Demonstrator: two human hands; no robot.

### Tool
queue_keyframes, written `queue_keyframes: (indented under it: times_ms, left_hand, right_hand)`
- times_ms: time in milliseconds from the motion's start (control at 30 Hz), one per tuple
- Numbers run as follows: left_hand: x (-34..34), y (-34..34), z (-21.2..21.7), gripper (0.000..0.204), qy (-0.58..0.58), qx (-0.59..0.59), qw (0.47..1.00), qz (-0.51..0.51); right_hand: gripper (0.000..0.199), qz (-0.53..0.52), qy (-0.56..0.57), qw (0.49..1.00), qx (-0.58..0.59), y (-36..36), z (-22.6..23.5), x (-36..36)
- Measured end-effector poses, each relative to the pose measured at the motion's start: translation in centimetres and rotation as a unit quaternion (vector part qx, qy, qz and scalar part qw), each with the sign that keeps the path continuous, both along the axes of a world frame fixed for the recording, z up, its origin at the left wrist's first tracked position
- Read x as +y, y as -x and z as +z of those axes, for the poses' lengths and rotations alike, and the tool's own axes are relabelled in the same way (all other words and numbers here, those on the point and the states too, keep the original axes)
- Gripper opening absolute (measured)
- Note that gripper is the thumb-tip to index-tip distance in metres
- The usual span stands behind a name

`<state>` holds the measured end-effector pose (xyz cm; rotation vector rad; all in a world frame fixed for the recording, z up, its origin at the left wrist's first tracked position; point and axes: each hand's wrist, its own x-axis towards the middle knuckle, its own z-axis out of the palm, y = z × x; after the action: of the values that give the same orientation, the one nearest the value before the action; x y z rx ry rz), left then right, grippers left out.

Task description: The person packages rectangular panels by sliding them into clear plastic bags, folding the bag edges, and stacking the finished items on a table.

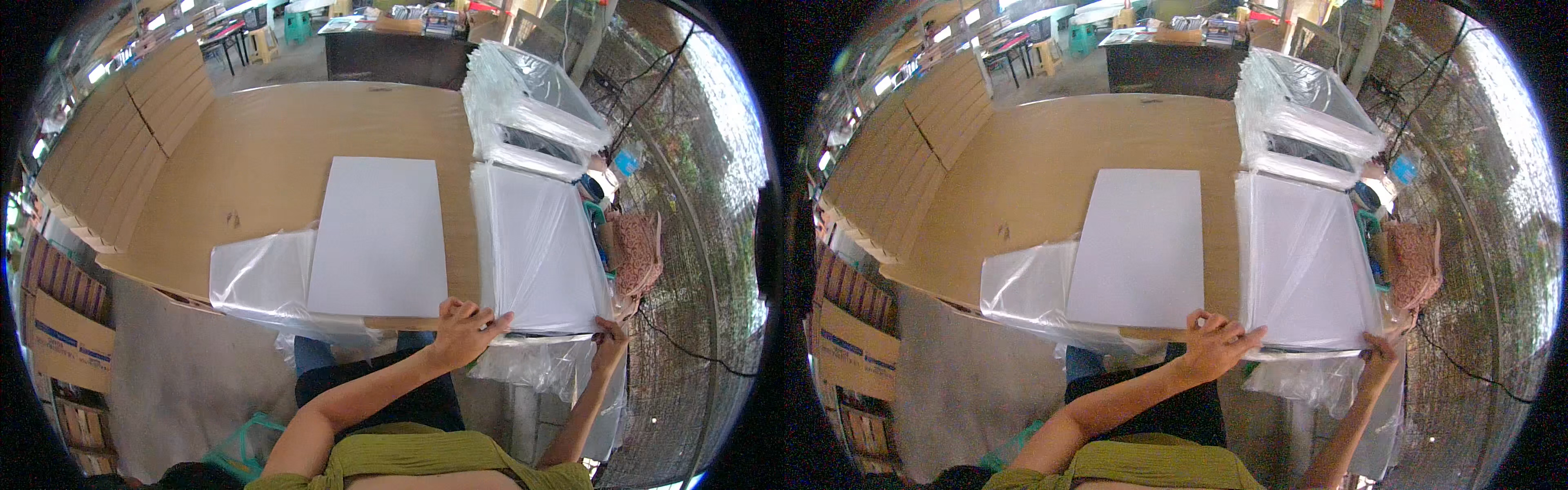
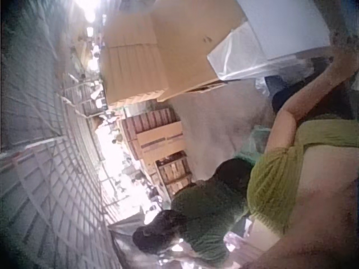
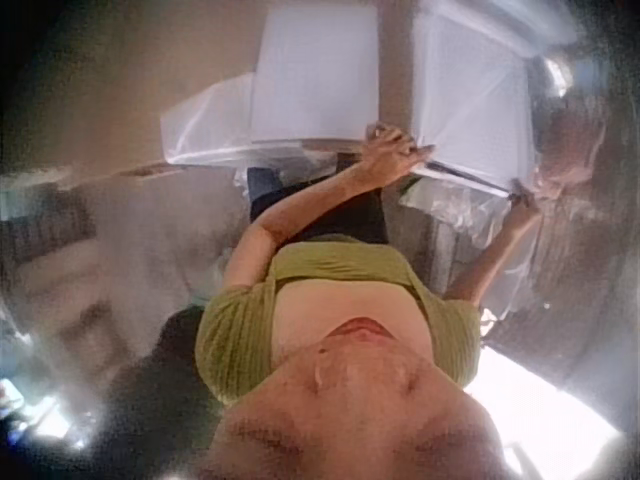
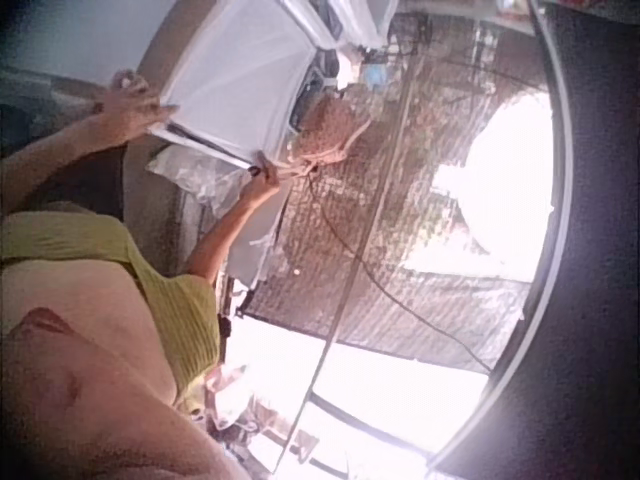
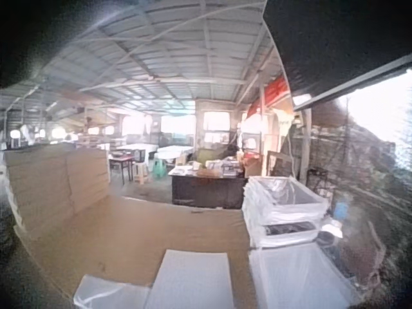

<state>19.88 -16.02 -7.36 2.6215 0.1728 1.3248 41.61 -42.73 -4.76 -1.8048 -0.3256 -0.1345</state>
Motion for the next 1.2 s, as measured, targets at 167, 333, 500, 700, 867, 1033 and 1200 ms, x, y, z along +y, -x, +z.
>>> queue_keyframes:
  times_ms: [167,333,500,700,867,1033,1200]
  left_hand:
    - [-1.1,-1.2,-1.7,0.032,0.035,0.019,0.999,-0.009]
    - [-0.7,0.2,-1.9,0.035,0.082,0.057,0.994,-0.046]
    - [-1.4,5.6,-2.7,0.04,0.128,0.023,0.976,-0.175]
    - [1.6,20.0,-4.9,0.027,0.454,0.176,0.83,-0.273]
    - [3.4,30.7,-10.5,0.03,0.695,0.029,0.702,-0.151]
    - [4.0,35.6,-18.5,0.031,0.818,-0.245,0.499,0.147]
    - [4.7,40.7,-28.9,0.025,0.763,-0.237,0.486,0.354]
  right_hand:
    - [0.031,-0.012,-0.015,0.999,0.043,-1.5,-2.0,-1.1]
    - [0.034,-0.082,0.276,0.93,-0.229,-2.5,-2.2,-1.9]
    - [0.028,-0.137,0.168,0.932,-0.29,0.8,-0.1,0.7]
    - [0.025,0.174,0.042,0.904,-0.388,12.3,1.2,16.3]
    - [0.035,0.5,0.161,0.784,-0.332,28.9,4.5,29.1]
    - [0.063,0.637,0.19,0.643,-0.382,38.3,4.5,39.2]
    - [0.078,0.636,0.229,0.556,-0.484,48.3,2.2,50.3]
